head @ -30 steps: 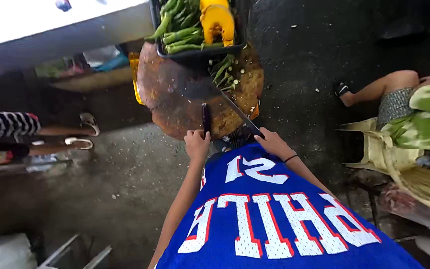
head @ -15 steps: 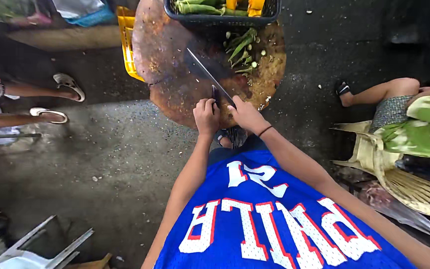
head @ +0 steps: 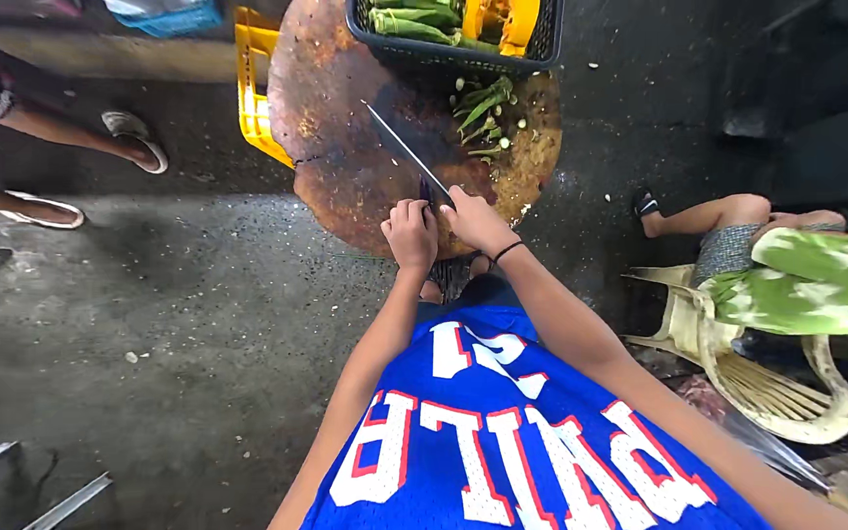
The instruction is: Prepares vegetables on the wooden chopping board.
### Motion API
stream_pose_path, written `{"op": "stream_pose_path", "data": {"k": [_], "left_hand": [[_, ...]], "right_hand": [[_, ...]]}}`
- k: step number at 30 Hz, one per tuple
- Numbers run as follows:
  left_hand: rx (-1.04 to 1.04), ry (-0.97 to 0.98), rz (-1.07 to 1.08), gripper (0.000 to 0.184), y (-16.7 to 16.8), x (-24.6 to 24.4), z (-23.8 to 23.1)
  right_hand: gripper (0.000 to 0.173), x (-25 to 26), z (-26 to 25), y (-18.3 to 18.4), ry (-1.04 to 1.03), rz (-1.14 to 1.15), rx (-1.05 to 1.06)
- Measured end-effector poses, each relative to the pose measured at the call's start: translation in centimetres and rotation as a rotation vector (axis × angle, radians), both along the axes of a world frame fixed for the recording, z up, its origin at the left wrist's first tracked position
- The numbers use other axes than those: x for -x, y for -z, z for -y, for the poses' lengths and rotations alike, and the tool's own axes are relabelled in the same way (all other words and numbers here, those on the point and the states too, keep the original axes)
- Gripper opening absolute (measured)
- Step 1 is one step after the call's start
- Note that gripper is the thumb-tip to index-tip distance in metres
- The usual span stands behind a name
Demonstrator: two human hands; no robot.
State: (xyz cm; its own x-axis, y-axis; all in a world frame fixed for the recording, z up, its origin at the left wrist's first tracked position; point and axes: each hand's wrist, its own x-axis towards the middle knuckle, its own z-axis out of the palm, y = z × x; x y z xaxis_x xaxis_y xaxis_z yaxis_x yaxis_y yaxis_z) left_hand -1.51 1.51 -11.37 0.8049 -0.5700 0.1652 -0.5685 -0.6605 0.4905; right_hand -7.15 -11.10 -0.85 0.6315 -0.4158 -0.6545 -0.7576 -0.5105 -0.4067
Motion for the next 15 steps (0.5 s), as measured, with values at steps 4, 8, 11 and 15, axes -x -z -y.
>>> {"op": "stream_pose_path", "data": {"k": [4,8,11,15], "left_hand": [[-0.017,-0.01,-0.003,0.021,-0.3,0.1,0.1],[-0.018,-0.017,0.031,0.021,0.0,0.1,0.0],[0.002,-0.023,0.03,0.021,0.0,0.0,0.0],[0.022,-0.034,0.031,0.021,0.3,0.1,-0.3]], "right_hand": [[0.038,2.3,-0.6,0.0,0.006,0.003,0.027],[0.04,14.4,-3.4,1.6,0.052,-0.003,0.013],[0.046,21.6,-4.6,0.6,0.046,-0.101,-0.032],[0.044,20.0,-4.9,-1.8,0.044,-0.083,-0.028]]}}
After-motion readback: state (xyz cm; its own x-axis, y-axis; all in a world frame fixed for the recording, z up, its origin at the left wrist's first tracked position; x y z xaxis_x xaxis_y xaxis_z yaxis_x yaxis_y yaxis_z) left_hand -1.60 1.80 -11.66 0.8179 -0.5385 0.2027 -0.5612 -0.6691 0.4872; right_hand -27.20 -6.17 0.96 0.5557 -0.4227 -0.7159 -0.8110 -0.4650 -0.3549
